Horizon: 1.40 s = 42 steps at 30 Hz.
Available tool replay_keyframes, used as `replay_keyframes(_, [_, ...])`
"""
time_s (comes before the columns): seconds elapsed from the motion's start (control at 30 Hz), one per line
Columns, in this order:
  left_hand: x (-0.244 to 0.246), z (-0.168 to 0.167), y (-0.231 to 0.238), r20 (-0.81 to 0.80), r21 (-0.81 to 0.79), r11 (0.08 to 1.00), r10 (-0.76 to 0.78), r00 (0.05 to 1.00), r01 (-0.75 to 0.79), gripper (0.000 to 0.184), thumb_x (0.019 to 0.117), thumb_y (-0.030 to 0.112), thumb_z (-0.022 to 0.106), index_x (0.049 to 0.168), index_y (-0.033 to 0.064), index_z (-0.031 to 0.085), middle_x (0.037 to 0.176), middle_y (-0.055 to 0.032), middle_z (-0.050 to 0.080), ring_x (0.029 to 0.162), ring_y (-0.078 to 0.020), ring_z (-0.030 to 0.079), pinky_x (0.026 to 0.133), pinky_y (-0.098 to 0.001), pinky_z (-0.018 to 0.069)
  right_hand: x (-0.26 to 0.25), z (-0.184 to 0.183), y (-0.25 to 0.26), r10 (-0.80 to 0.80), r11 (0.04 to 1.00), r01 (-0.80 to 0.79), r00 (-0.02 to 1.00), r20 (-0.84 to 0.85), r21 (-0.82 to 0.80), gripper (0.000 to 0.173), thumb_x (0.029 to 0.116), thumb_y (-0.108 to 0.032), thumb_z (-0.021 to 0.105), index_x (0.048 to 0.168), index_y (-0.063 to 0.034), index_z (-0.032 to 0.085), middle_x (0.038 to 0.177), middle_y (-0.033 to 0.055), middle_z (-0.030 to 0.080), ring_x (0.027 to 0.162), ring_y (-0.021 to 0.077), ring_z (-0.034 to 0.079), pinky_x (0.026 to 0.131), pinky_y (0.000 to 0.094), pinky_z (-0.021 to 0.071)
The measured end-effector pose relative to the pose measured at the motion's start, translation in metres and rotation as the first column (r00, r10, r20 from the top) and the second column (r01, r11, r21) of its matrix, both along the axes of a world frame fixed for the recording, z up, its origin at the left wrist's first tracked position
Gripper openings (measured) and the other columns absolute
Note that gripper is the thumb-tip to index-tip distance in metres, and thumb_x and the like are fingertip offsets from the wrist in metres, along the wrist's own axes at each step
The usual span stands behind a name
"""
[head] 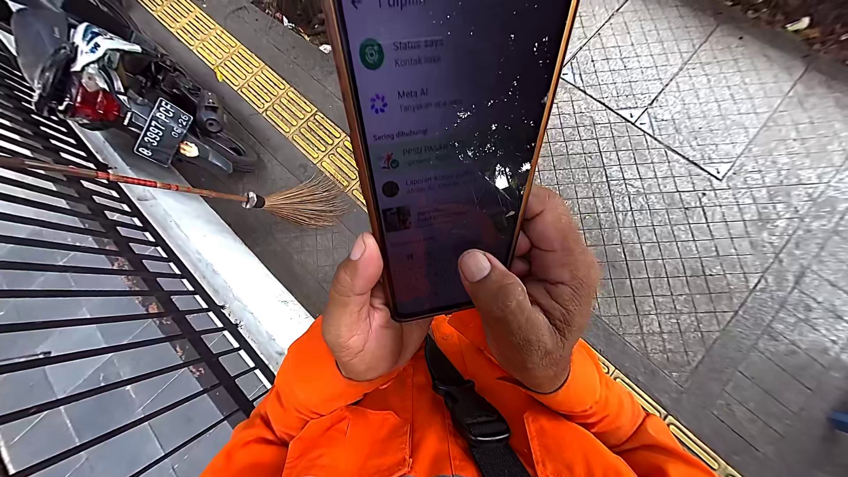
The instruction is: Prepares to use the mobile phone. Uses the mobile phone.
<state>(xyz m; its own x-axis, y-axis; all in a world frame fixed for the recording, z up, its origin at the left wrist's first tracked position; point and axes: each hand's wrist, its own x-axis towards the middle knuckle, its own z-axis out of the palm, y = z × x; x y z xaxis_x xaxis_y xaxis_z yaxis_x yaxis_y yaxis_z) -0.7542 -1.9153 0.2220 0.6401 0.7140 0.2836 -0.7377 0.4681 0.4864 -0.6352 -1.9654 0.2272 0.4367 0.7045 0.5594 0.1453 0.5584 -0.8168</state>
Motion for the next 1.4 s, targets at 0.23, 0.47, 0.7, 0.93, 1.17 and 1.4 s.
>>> replay_keyframes(0.23, [-0.0016,-0.001,-0.0043,0.006,-0.007,1.0,0.017,1.0,-0.017,0.036,0.1037,0.035,0.052,0.125,0.0093,0.066,0.118,-0.0083,0.07,0.116,-0.0193,0.065,0.102,-0.0406,0.053,-0.0021,-0.0004,-0.0024,0.021,1.0,-0.02,1.0,-0.014,0.002,0.025,0.0962,-0.011,0.059,0.116,0.0036,0.055,0.086,-0.0023,0.064,0.076,0.0016,0.064,0.066,0.019,0.0584])
replay_keyframes(0.47, [-0.0038,-0.0032,-0.0046,0.001,-0.018,1.0,0.001,1.0,-0.001,0.038,0.1042,0.036,0.05,0.126,0.0088,0.065,0.119,-0.0092,0.07,0.117,-0.0203,0.065,0.102,-0.0413,0.0529,-0.0022,-0.0037,-0.0056,0.039,0.999,-0.039,0.999,-0.02,-0.001,0.026,0.0985,-0.014,0.057,0.118,0.0023,0.055,0.087,-0.0037,0.063,0.076,0.0003,0.064,0.067,0.0185,0.058])
replay_keyframes(0.7, [-0.0038,-0.0022,-0.0053,0.008,-0.011,1.0,0.014,1.0,-0.014,0.036,0.104,0.034,0.052,0.126,0.0085,0.066,0.118,-0.0086,0.07,0.116,-0.019,0.065,0.101,-0.0398,0.0532,-0.0065,0.0001,-0.0031,-0.016,1.0,0.016,1.0,0.002,-0.012,0.025,0.0934,-0.008,0.062,0.115,0.002,0.055,0.086,-0.003,0.065,0.076,0.0008,0.066,0.066,0.0182,0.0592])
replay_keyframes(0.93, [-0.0067,-0.0032,-0.0002,0.001,-0.005,1.0,-0.019,1.0,0.019,0.038,0.1043,0.037,0.05,0.126,0.0097,0.065,0.119,-0.0091,0.069,0.117,-0.0203,0.065,0.102,-0.0414,0.0528,-0.0044,-0.0034,-0.0027,0.054,0.998,-0.054,0.998,-0.029,0.011,0.029,0.0991,-0.017,0.057,0.12,0.0035,0.055,0.091,-0.0017,0.064,0.079,0.0022,0.065,0.069,0.02,0.059])
replay_keyframes(1.17, [-0.0055,-0.0026,-0.0006,0.0,0.016,1.0,0.008,1.0,-0.008,0.037,0.1048,0.036,0.049,0.125,0.0099,0.066,0.118,-0.0077,0.07,0.116,-0.0184,0.065,0.101,-0.0396,0.0533,-0.0063,-0.0026,-0.0016,0.02,1.0,-0.02,1.0,-0.015,0.004,0.029,0.0971,-0.014,0.059,0.119,0.0038,0.055,0.088,-0.0025,0.063,0.077,0.0011,0.064,0.067,0.0189,0.0582])
replay_keyframes(1.4, [-0.007,-0.0034,-0.0004,0.009,0.006,1.0,0.0,1.0,0.0,0.037,0.1042,0.035,0.051,0.126,0.0093,0.066,0.118,-0.0084,0.07,0.116,-0.0191,0.065,0.101,-0.0401,0.0533,-0.008,-0.0012,0.0002,-0.005,1.0,0.005,1.0,-0.001,-0.014,0.025,0.0944,-0.009,0.061,0.115,0.0031,0.056,0.087,-0.0015,0.065,0.076,0.0023,0.066,0.066,0.0196,0.0596])
